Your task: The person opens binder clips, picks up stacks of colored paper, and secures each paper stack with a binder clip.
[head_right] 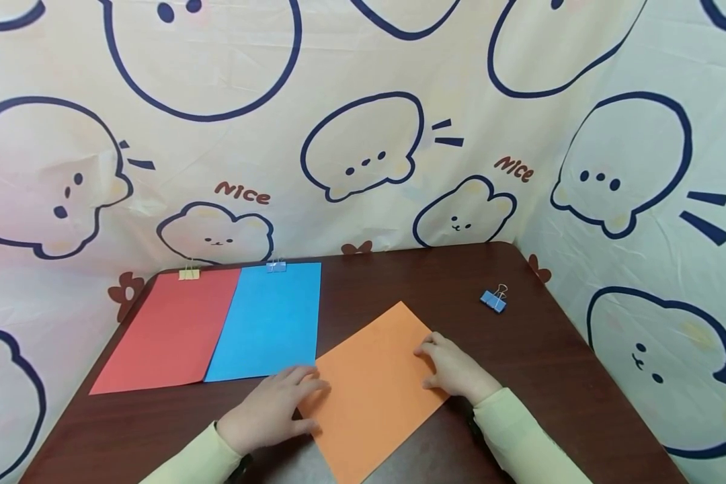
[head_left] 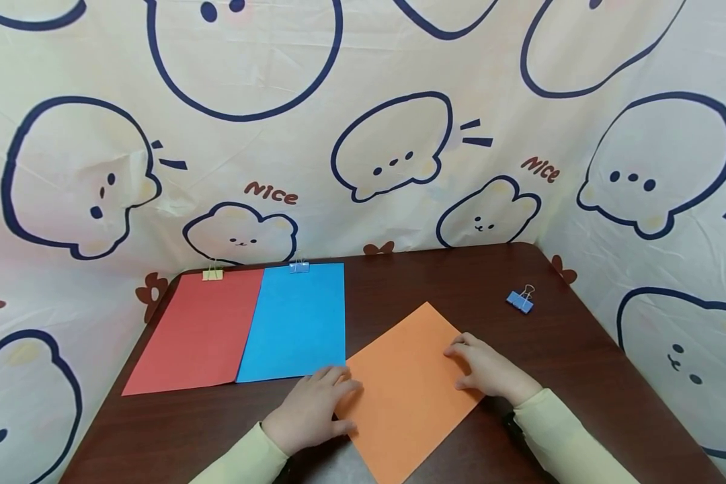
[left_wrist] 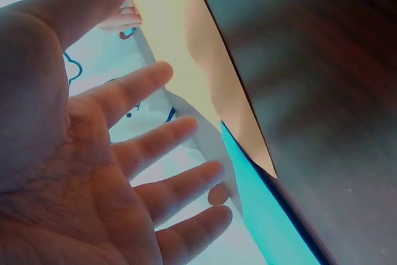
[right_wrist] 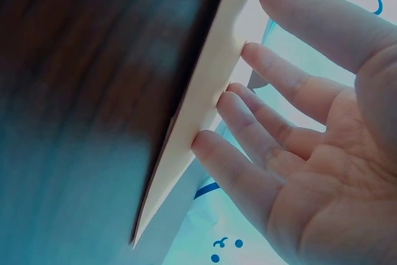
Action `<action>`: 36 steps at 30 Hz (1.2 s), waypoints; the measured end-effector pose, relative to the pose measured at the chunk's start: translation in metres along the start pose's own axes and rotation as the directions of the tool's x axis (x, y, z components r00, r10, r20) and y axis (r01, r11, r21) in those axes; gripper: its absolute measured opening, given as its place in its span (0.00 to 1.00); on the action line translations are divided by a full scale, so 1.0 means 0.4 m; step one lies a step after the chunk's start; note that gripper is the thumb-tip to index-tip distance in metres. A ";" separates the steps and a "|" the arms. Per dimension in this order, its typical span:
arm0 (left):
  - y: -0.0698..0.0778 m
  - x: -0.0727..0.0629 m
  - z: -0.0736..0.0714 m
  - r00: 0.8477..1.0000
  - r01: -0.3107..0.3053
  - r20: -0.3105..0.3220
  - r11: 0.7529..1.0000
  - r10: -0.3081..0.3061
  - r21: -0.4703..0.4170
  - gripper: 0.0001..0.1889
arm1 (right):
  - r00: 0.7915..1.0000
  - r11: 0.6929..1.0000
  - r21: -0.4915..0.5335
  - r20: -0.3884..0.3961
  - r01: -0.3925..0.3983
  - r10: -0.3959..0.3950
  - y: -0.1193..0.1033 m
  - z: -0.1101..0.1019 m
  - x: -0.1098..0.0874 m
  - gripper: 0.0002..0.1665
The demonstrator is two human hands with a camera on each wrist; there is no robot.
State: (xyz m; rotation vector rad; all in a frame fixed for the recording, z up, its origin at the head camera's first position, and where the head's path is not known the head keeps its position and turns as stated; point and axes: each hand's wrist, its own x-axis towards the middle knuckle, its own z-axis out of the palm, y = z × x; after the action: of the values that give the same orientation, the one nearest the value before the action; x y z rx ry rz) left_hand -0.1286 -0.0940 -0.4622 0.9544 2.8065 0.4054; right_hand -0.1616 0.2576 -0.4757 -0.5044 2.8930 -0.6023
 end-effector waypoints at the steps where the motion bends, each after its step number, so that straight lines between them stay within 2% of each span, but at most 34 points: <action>1: -0.002 0.001 0.000 1.000 0.002 0.011 1.000 -0.002 -0.012 0.30 | 1.000 1.000 0.001 -0.001 -0.002 0.002 0.001 0.000 0.000 0.30; 14: -0.025 0.005 0.005 0.998 -0.002 0.057 1.000 0.002 -0.005 0.27 | 1.000 1.000 0.001 -0.007 0.005 -0.005 0.002 0.000 0.000 0.30; 26: -0.033 0.018 0.003 0.999 -0.035 0.032 0.999 0.035 -0.002 0.24 | 1.000 1.000 -0.017 -0.013 0.026 -0.026 0.001 -0.002 -0.001 0.30; 36: -0.025 0.029 -0.009 1.000 -0.025 0.012 1.000 0.025 -0.006 0.21 | 1.000 1.000 -0.019 -0.008 0.019 -0.020 0.011 0.001 0.003 0.30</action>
State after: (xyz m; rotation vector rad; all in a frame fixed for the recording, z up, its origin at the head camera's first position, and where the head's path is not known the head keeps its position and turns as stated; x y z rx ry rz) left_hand -0.1443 -0.0950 -0.4625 0.9887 2.7834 0.4095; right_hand -0.1638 0.2608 -0.4779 -0.5343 2.9077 -0.5820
